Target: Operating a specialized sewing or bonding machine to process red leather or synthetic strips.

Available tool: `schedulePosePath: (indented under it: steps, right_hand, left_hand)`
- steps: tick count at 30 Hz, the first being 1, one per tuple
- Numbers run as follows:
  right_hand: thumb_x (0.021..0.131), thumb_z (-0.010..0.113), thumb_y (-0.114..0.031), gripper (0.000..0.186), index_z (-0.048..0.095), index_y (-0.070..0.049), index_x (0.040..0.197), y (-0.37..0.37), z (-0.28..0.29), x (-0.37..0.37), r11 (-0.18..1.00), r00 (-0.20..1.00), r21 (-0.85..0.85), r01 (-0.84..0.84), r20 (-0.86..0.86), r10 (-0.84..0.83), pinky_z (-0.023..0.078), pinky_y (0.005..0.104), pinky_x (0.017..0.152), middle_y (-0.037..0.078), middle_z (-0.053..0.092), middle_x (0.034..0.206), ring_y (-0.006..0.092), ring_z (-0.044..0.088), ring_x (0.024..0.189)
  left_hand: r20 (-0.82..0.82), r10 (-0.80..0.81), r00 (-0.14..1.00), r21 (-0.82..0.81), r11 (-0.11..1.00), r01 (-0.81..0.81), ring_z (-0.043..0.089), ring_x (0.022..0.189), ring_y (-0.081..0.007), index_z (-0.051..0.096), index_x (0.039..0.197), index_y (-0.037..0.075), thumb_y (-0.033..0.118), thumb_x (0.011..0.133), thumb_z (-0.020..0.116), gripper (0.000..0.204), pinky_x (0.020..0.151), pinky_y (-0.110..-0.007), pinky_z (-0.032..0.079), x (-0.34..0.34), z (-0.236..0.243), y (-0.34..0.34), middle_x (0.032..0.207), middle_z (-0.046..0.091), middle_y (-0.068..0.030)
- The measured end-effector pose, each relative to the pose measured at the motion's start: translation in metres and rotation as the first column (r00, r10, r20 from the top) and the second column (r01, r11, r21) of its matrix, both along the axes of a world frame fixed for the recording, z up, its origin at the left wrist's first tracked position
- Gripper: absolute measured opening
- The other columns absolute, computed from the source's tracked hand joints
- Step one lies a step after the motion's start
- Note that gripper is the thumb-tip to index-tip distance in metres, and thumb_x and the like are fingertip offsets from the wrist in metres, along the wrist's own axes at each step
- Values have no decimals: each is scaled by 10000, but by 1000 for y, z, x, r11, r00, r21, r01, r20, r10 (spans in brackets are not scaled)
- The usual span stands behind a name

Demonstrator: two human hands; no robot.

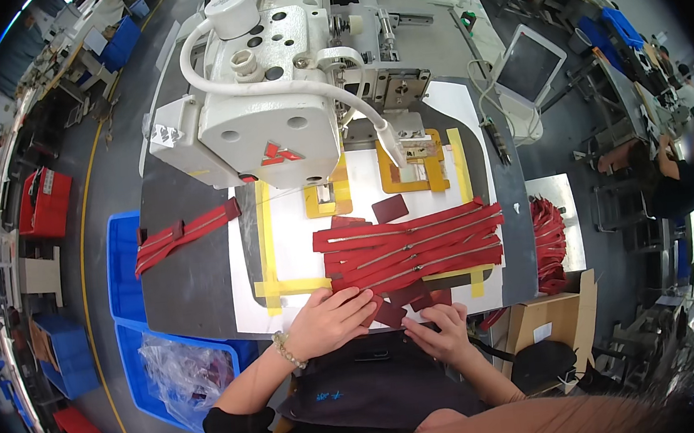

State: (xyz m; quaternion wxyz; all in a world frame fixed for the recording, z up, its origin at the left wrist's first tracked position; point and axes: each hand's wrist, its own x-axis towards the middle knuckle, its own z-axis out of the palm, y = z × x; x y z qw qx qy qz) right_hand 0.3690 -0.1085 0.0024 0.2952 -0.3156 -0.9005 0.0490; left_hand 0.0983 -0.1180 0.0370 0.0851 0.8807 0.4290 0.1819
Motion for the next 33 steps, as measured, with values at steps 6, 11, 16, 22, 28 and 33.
schedulePosePath:
  steps: [6,11,16,22,28,33]
  right_hand:
    - [700,768,-243,351,689,-195,1038,4,5,-8,995,995,-25,101,18,-101,328,346,799,-3,539,992,171,523,903]
    - [711,762,-235,331,686,-172,1027,1,5,-12,992,992,-37,122,3,-122,336,350,798,0,546,1008,176,523,896]
    - [796,705,-164,222,678,-100,1007,1,13,-21,969,967,-246,6,-247,-68,393,304,704,15,573,914,148,530,766]
    - [961,532,-133,151,601,1,974,4,31,-28,178,650,-818,-547,-549,-525,393,185,530,10,594,790,34,495,586]
    - [892,608,-24,51,580,-1,927,20,31,-27,-6,595,-761,-649,-503,-627,350,169,455,26,586,768,36,465,506]
    - [879,624,-20,74,570,-4,927,27,33,-24,-79,602,-697,-712,-549,-580,361,172,463,41,597,786,46,483,516]
  left_hand:
    - [-78,-136,988,45,989,139,557,962,-171,632,1094,48,307,749,708,438,837,-320,415,6,13,18,1065,625,-41]
    - [-90,-228,969,125,963,238,585,905,-154,641,1061,49,189,740,664,351,767,-284,444,0,5,28,1010,647,-34]
    - [63,-224,973,243,949,203,574,836,-146,648,1033,33,125,719,609,329,716,-277,437,4,8,33,952,632,-33]
    - [127,-258,958,534,832,153,579,776,-115,694,1022,61,110,695,644,335,587,-232,396,26,24,23,980,646,-24]
    - [263,-321,910,506,849,153,594,801,-129,701,1005,74,111,672,645,340,602,-236,403,31,14,20,931,640,-13]
    - [371,-243,896,352,930,107,602,763,-148,706,992,100,117,654,692,339,593,-253,429,25,13,12,832,608,-6]
